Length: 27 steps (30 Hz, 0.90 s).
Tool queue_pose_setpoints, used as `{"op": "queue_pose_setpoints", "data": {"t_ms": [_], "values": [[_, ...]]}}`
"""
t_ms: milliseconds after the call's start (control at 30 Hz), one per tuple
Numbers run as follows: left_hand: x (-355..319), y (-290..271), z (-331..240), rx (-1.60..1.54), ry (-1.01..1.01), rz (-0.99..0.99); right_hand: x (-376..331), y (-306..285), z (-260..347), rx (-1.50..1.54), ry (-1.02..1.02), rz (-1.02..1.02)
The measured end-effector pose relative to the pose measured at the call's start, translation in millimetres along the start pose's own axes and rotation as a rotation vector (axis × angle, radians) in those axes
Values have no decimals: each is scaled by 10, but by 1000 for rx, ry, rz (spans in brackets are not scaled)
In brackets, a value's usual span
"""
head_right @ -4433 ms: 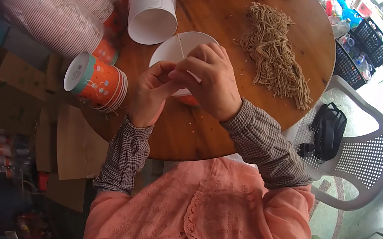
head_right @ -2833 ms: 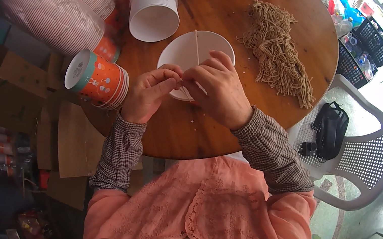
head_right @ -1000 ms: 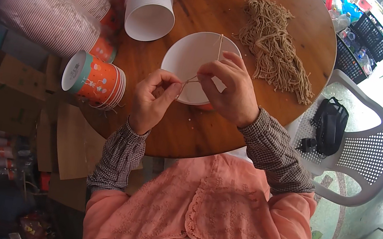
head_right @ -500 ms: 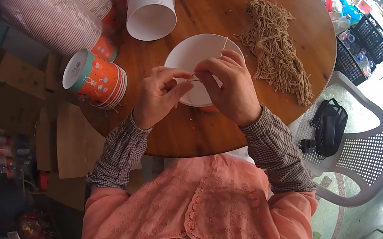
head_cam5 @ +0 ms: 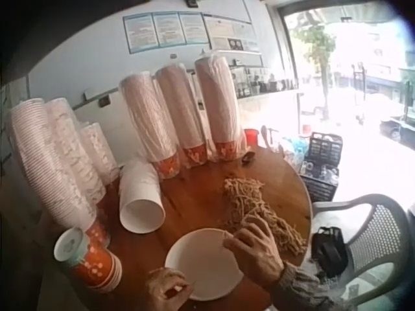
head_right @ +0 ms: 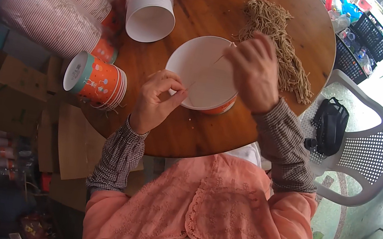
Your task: Threading and tying twine handles onto paper buckets.
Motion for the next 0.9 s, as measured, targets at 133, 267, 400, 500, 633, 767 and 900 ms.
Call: {"op": "queue_pose_setpoints", "data": {"t_ms": [133,267,400,500,633,767,900], "values": [[-35,2,56,52,79,30,-166,62,-403,-61,123,32],[17,-6,83,70,109,23,-350,136,-509,-15,179,23],[-16,36,47,150,215,45,-516,170,-594,139,293,10],[-20,23,79,193,195,29,-602,130,-427,258,214,61],[5,28,111,186,197,15,-810,122,-92,289,57,278],[78,22,33,276,206,-10,-945,218,209,272,57,376],[196,256,-312,458,281,-40,-961,262,317,297,61,387]]}}
Point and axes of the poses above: each hand's wrist, its own x-axis towards the middle knuckle, its own y-axis out of the palm, z = x × y, the point moved 4 cm from there along x, towards the middle knuckle, and after that the axes turned 8 degrees about -x, right-handed, at the moved point
